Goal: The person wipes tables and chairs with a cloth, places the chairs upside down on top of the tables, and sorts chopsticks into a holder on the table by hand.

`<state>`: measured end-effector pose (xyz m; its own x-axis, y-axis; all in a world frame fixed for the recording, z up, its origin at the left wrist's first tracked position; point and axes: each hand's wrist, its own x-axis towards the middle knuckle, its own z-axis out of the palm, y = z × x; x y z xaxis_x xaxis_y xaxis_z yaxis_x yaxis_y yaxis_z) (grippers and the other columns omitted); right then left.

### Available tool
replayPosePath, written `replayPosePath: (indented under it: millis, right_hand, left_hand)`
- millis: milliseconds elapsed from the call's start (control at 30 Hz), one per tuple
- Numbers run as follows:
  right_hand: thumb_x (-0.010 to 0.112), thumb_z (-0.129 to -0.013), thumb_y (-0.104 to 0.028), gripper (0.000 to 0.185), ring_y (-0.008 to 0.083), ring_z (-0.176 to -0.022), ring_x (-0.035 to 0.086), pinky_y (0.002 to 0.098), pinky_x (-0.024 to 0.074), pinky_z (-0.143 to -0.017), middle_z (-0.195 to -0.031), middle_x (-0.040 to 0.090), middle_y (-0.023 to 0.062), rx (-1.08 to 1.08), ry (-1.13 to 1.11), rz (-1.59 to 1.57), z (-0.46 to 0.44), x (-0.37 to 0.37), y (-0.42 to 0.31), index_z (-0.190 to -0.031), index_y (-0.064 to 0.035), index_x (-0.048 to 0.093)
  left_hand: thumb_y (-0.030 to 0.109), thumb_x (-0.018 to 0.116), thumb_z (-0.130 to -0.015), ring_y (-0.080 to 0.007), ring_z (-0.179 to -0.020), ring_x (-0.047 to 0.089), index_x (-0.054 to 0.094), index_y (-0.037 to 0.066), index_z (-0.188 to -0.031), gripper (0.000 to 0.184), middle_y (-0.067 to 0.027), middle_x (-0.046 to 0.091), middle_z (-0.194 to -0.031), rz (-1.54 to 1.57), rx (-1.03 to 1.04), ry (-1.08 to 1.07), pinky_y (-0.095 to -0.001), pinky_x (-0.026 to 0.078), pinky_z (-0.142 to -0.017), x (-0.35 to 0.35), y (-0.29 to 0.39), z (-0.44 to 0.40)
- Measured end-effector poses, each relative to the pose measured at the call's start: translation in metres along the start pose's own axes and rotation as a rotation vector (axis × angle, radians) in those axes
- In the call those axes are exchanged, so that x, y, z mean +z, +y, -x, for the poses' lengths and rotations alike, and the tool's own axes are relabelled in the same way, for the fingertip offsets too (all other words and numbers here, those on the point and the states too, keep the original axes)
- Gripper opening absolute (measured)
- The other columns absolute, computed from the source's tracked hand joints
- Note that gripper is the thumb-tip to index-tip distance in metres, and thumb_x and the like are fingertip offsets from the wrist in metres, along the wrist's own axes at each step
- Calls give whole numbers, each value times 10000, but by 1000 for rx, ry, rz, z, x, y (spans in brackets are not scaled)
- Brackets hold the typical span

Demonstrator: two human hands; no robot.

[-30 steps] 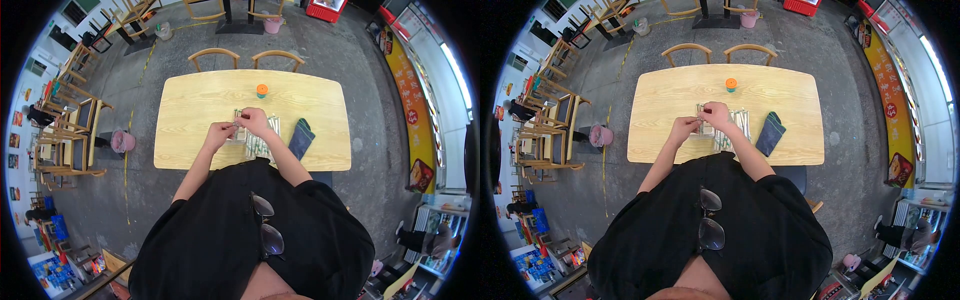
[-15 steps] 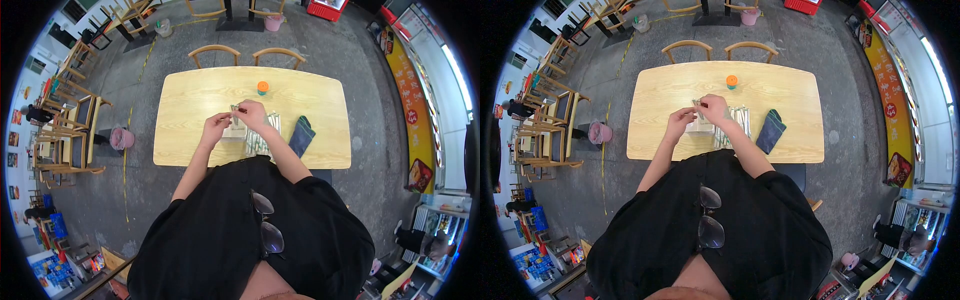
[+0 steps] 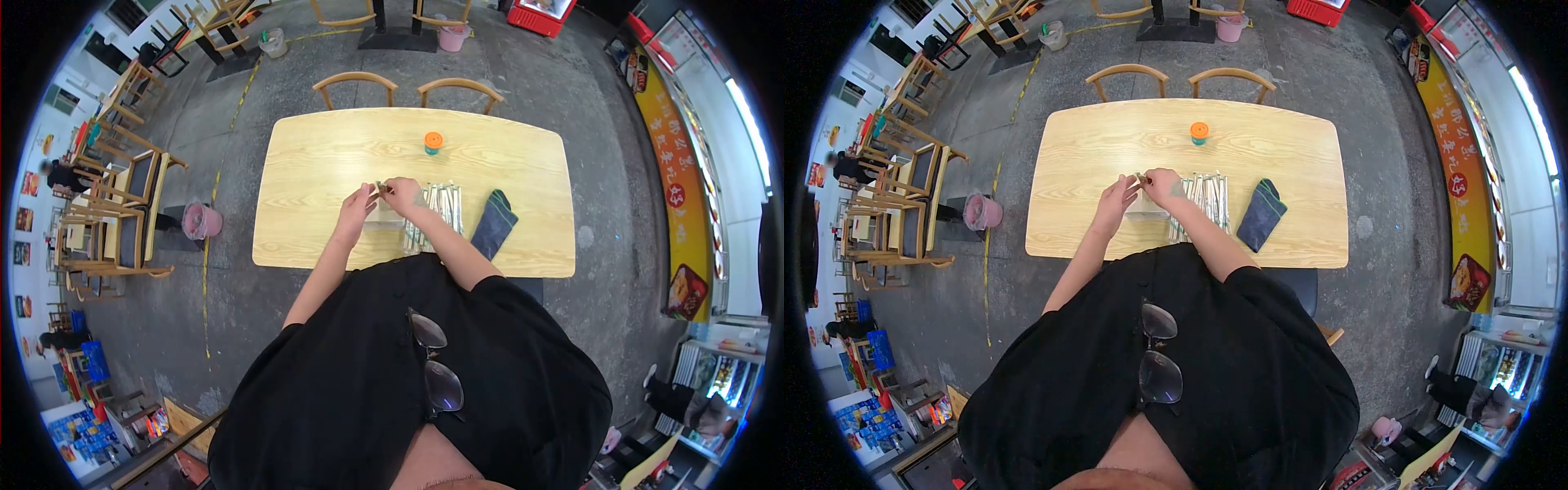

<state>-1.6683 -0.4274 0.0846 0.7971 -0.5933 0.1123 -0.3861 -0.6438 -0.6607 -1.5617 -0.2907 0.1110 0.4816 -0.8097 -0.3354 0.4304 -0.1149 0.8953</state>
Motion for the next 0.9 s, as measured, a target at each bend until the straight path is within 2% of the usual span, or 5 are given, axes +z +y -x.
replayPosePath:
  millis: [267,467,600,700,900]
  right_hand:
    - [732,-829,-228,234,286,-835,736,398,579,-762,-933,743,170,69,175,-265,12,-1,5,-982,-51,746]
    - [733,-821,-312,353,342,-901,731,431,580,-829,-1046,735,202,579,39,85,41,-16,70,-1029,-27,743]
    - [743,-802,-374,461,375,-984,712,452,564,-885,-1036,728,229,603,-305,213,76,-14,62,-1049,14,730]
    - [755,-793,-381,480,372,-1016,704,447,558,-904,-1036,727,230,566,-285,252,89,21,84,-1053,21,720]
    - [756,-793,-373,453,355,-927,729,429,576,-863,-959,738,222,706,-200,130,91,32,112,-975,39,708]
  left_hand:
    - [325,532,-1057,-234,-979,698,630,-81,-1183,436,-172,685,-1155,-124,163,204,-340,559,-880,5,12,9]
    - [177,602,-981,-161,-673,669,714,-14,-921,230,-93,699,-792,-302,-84,-226,-288,557,-658,-1,9,19]
    - [260,623,-955,-218,-724,700,725,-3,-934,283,-127,733,-860,-642,-135,-469,-349,564,-686,4,-36,12]
    - [322,629,-915,-335,-796,701,724,9,-966,331,-190,729,-911,-1234,248,-656,-431,554,-746,3,-60,3]
    - [367,629,-927,-343,-940,695,724,13,-1050,387,-201,725,-1002,-1327,85,-690,-414,544,-844,14,-67,-2]
